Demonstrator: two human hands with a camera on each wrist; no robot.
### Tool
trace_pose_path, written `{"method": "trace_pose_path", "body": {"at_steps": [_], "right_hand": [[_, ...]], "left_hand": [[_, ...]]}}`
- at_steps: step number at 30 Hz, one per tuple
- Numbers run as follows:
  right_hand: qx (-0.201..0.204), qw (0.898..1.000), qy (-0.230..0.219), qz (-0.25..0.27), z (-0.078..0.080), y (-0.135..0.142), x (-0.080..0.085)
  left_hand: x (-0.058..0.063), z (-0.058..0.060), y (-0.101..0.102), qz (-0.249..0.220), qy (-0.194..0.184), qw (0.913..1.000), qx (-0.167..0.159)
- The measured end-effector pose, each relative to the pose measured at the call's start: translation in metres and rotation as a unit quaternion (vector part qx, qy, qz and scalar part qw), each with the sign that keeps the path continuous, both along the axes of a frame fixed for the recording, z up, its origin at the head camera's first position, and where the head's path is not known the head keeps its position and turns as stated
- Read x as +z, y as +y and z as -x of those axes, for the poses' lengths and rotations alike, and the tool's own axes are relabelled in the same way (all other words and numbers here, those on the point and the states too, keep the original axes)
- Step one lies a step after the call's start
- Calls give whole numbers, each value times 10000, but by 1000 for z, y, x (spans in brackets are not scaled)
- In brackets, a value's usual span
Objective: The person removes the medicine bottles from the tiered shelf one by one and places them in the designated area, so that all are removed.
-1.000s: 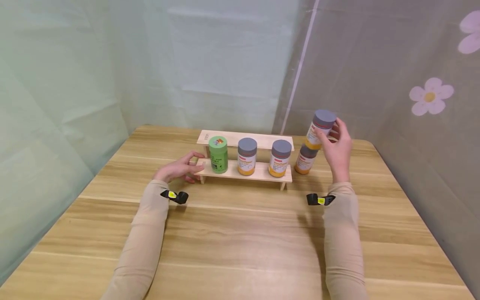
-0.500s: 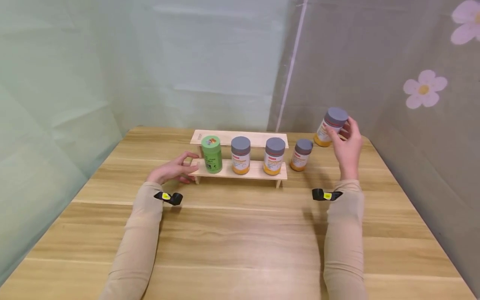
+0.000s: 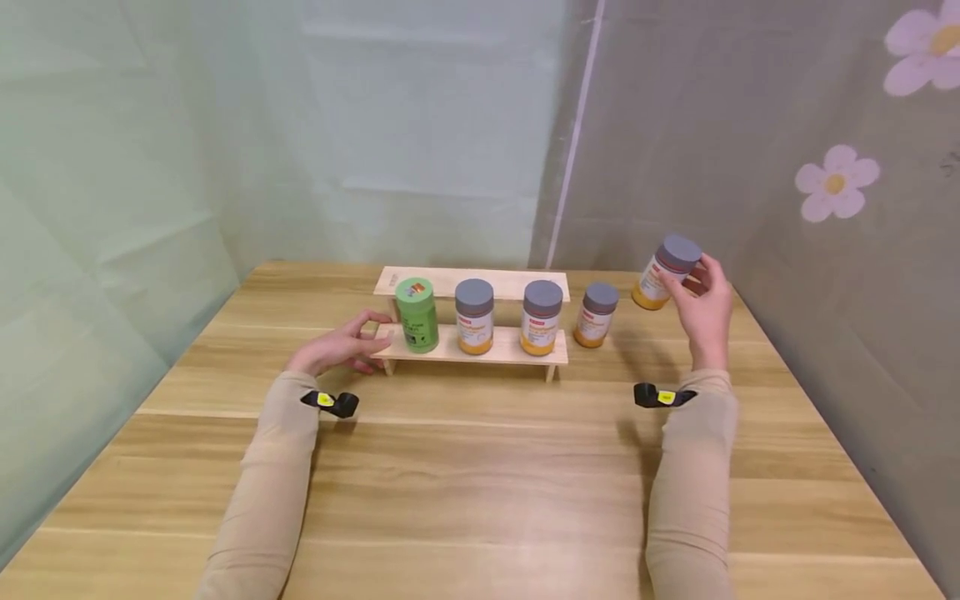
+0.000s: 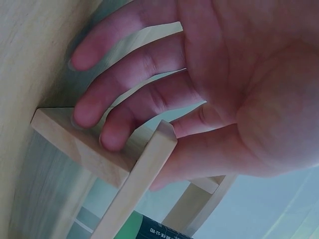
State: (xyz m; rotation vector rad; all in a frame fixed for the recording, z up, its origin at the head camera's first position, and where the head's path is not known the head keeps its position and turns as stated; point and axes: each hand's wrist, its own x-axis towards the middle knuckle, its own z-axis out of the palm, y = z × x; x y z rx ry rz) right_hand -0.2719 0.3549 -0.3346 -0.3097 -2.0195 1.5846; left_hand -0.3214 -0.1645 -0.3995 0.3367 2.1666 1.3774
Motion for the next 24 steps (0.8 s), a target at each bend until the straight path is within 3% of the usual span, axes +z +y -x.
{"method": "trace_pose_path", "body": {"at_steps": [7, 24], "right_hand": [[165, 9976, -341, -578, 2, 3, -9], [1105, 9864, -383, -1152, 2, 24, -39]], "left_hand": [[-2, 3, 0, 78, -41, 10000, 15], [2, -1, 2, 88, -11, 10000, 39]]}}
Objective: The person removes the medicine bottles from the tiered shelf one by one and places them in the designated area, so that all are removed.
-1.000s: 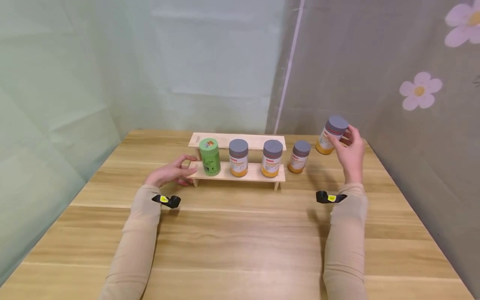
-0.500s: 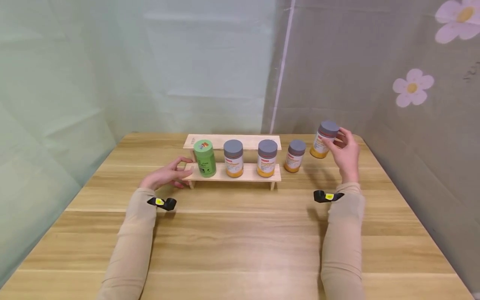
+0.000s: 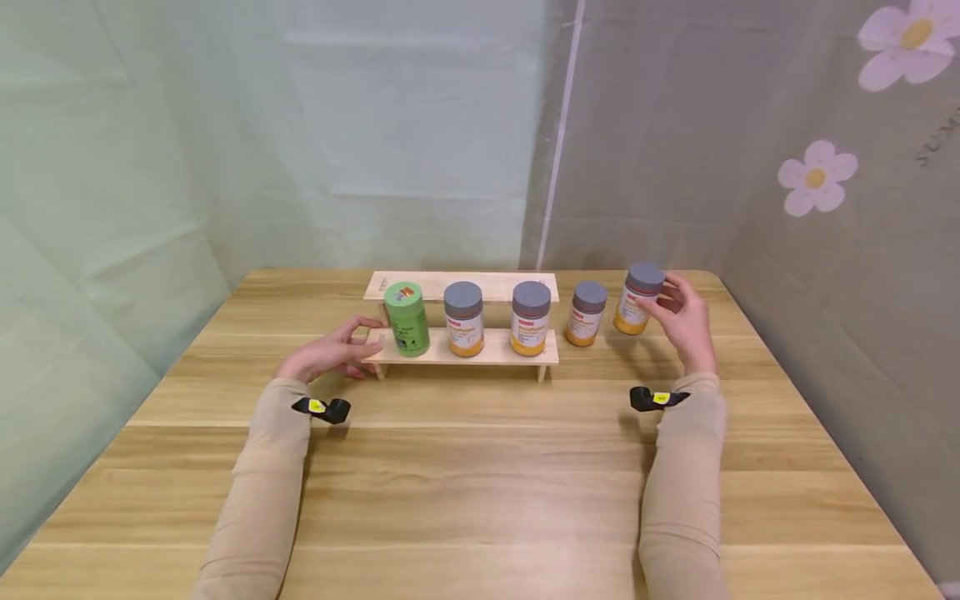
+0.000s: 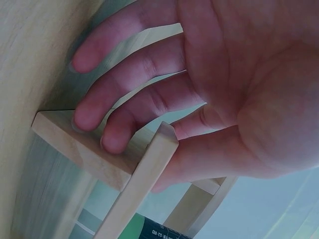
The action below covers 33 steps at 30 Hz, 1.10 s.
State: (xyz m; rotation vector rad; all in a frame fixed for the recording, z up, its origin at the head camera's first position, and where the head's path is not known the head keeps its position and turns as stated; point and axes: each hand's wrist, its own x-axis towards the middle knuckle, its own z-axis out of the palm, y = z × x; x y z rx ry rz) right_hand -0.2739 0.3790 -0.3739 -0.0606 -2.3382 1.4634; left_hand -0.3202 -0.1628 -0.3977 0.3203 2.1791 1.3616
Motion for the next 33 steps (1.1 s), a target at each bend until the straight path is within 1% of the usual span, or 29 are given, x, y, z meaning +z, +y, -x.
{"method": "trace_pose_path", "body": {"at_steps": [4, 8, 11, 16, 23, 33], "right_hand": [[101, 9998, -93, -107, -2, 4, -4], [120, 9999, 32, -7, -4, 7, -9], [183, 9998, 98, -57, -3, 9, -13], [339, 9992, -45, -213, 0, 12, -20], [683, 9967, -208, -376, 2, 12, -25], [891, 9948, -340, -358, 0, 15, -31]], "left_hand": [[0, 1, 0, 28, 22, 10000, -1], [-1, 1, -1, -19, 13, 10000, -65], [-2, 1, -1, -46, 18, 9999, -88], [-2, 0, -1, -61, 52, 9999, -88], [-3, 0, -1, -66, 73, 9999, -78], [-3, 1, -1, -77, 67, 9999, -67]]}}
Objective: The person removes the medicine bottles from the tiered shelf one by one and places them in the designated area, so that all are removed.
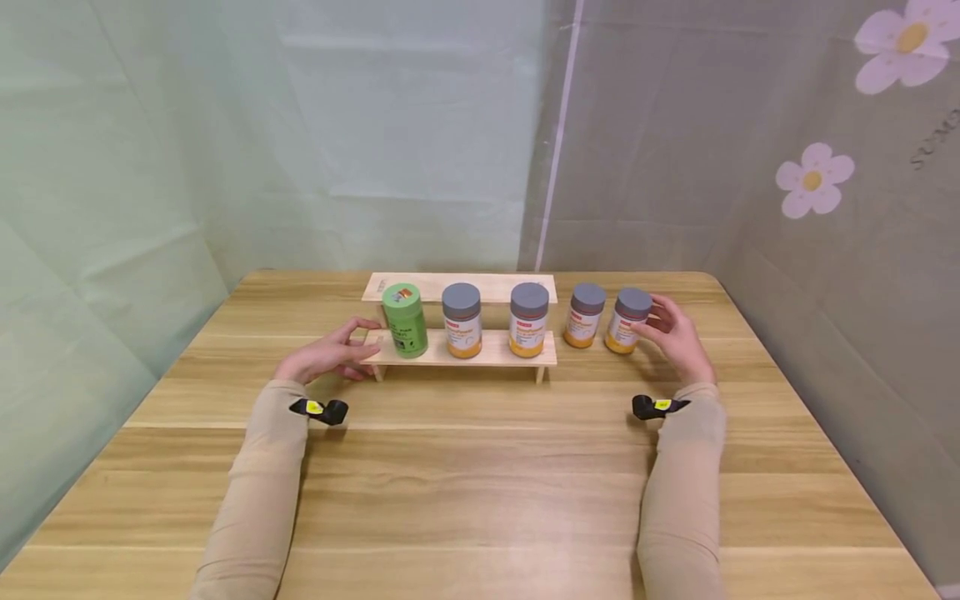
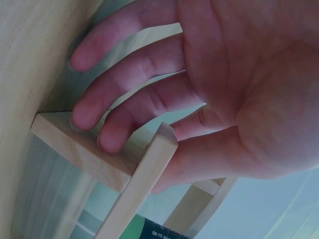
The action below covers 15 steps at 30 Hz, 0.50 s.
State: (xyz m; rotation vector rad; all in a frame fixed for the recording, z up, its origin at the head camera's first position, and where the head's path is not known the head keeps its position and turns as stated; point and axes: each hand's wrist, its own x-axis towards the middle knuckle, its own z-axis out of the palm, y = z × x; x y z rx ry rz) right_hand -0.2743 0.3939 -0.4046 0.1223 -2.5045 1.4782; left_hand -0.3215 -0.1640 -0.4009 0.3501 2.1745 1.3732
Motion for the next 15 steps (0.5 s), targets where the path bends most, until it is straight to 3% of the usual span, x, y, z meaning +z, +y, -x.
{"method": "trace_pose_path", "body": {"at_steps": [15], "right_hand": [[440, 9979, -408, -241, 3, -2, 3]], "left_hand": [[3, -1, 2, 95, 16, 9999, 45]]}}
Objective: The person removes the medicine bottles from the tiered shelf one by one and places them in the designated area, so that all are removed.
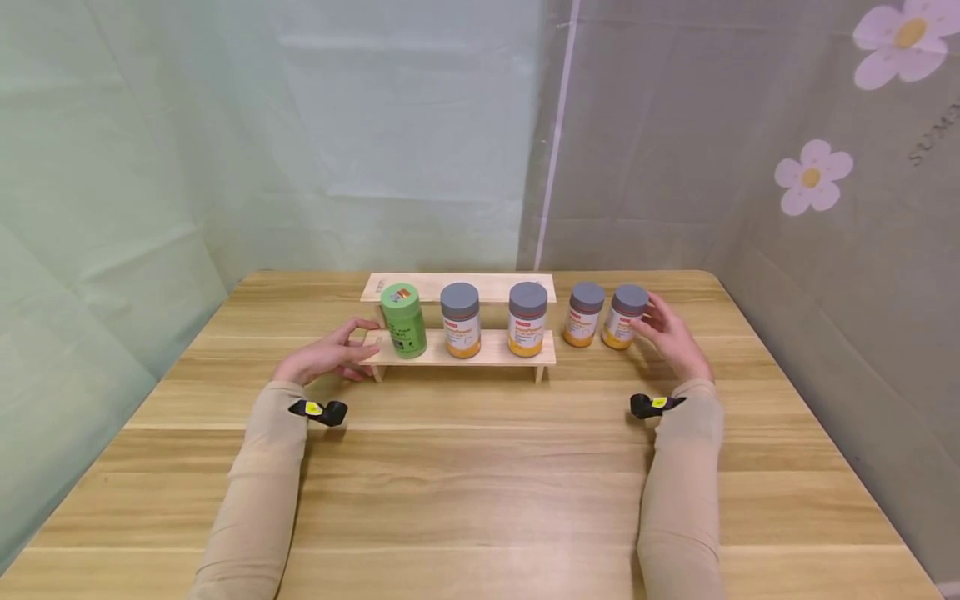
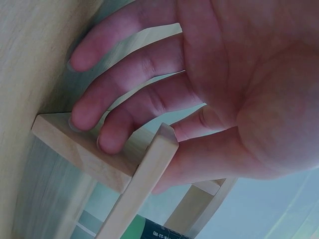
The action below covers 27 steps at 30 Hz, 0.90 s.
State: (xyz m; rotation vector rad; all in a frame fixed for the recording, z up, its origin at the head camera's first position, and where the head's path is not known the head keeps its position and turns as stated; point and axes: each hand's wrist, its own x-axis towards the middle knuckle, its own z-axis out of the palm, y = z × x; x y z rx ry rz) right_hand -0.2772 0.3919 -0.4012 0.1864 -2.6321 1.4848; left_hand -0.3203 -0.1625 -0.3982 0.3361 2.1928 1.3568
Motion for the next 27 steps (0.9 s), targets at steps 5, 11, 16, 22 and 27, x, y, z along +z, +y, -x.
{"method": "trace_pose_path", "body": {"at_steps": [5, 11, 16, 22, 27], "right_hand": [[55, 9998, -163, 59, -1, 1, 4], [94, 9996, 43, 277, -1, -3, 16], [6, 9985, 436, 317, 0, -8, 27], [-169, 9973, 646, 296, -1, -10, 35], [-341, 9954, 848, 295, -6, -17, 45]], "left_hand": [[-1, 1, 0, 31, 47, 10000, -22], [-4, 3, -2, 73, 78, 9999, -64], [-5, 4, -3, 52, 59, 10000, -56], [-3, 2, -2, -43, 13, 10000, -60], [0, -1, -1, -67, -28, 10000, -54]]}}
